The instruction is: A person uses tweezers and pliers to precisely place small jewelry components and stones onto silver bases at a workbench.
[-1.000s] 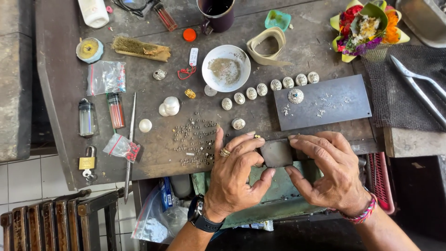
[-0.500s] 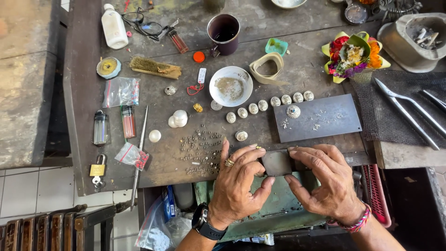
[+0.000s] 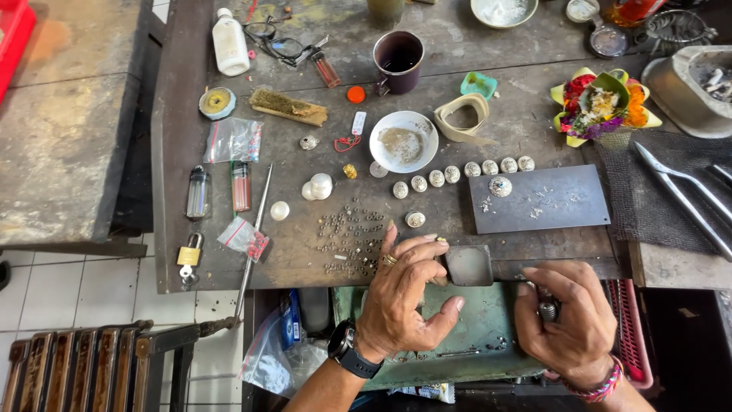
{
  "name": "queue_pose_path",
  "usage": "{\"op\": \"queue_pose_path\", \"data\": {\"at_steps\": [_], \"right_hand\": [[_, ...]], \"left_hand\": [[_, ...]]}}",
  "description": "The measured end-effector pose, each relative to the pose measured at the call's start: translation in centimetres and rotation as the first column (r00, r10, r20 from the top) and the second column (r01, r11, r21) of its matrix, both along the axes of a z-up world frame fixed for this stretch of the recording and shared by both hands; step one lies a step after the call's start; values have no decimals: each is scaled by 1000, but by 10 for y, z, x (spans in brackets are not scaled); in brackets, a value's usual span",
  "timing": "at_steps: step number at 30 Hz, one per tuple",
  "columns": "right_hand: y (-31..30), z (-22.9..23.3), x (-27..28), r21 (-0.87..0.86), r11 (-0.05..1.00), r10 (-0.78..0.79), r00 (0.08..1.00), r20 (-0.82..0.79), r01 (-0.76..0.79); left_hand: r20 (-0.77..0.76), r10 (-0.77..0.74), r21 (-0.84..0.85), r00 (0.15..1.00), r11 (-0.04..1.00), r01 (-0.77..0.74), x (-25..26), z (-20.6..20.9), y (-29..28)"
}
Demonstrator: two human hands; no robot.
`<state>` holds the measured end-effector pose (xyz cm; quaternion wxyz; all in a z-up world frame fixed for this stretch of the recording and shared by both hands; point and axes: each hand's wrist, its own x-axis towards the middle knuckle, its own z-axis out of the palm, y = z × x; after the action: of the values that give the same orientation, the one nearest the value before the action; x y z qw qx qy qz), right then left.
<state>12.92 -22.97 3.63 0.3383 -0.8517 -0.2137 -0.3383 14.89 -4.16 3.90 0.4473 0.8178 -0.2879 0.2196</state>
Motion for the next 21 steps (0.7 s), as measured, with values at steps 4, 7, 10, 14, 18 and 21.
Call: {"op": "queue_pose_path", "data": {"at_steps": [4, 7, 10, 14, 18, 21], "right_hand": [[-1, -5, -6, -45, 996, -72, 996, 58, 75], [-2, -4, -10, -57, 997, -51, 998, 27, 52], [-1, -2, -9, -41, 999, -31, 998, 48, 33], [-7, -14, -13, -15, 999, -50, 998, 32, 51], [-12, -24, -13, 29, 999, -22, 998, 53, 20], [-13, -29, -18, 4, 998, -62, 998, 11, 62]], "left_hand": [[14, -12, -19, 1000, 1000, 12, -1, 0, 1], [11, -15, -40, 1000, 999, 16, -1, -4, 1], [9, -32, -52, 999, 998, 33, -2, -4, 2], [81, 12, -74, 997, 997, -6, -7, -6, 2], [193, -16, -16, 981, 1000, 19, -16, -2, 3], [218, -31, -30, 975, 999, 39, -22, 5, 4]]}}
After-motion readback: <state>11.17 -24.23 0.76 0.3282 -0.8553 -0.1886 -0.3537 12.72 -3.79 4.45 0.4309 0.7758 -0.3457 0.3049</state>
